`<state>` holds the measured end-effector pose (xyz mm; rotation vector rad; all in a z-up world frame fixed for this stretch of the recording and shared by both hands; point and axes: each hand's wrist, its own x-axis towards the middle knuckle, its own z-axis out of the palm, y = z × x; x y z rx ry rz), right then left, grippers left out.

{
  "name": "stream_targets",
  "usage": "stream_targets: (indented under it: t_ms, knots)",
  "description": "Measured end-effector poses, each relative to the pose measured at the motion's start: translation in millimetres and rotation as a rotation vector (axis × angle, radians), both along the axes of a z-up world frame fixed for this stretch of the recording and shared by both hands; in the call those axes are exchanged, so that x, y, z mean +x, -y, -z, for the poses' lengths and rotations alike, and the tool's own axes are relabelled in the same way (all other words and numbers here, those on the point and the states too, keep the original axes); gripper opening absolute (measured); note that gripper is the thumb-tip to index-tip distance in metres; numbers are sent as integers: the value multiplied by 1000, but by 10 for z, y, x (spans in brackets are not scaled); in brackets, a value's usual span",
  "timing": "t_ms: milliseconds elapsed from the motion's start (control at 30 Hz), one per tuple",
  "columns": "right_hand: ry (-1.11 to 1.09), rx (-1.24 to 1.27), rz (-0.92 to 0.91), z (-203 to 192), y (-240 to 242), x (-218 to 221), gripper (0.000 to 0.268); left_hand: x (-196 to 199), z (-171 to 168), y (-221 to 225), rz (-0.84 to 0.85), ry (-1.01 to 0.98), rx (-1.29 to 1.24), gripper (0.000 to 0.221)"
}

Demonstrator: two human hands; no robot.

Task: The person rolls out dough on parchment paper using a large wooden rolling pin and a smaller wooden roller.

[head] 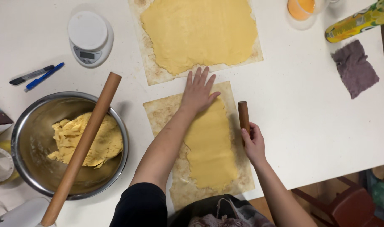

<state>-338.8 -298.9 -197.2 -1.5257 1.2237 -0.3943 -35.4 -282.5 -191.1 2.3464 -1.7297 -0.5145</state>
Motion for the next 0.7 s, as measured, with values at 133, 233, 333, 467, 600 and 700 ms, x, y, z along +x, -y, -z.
stream_targets:
  t_ms: [133,233,333,467,600,700]
  knots:
    - [-21,97,34,-78,63,64,39,-34,-23,78,34,64,60,75]
    - [39,100,18,-140,101,137,39,-13,-22,87,35,81,66,75]
    - [32,86,-42,-180,142,181,39,-8,-28,87,35,85,61,75]
    - [18,107,-72,-156,206,293,36,3,-90,84,47,99,50,74]
    - [34,159,-59,-123,161,398,30,15,-149,54,43,48,56,73]
    - [62,120,-16,-167,88,357,31,-33,-172,-73,21,-27,-58,61]
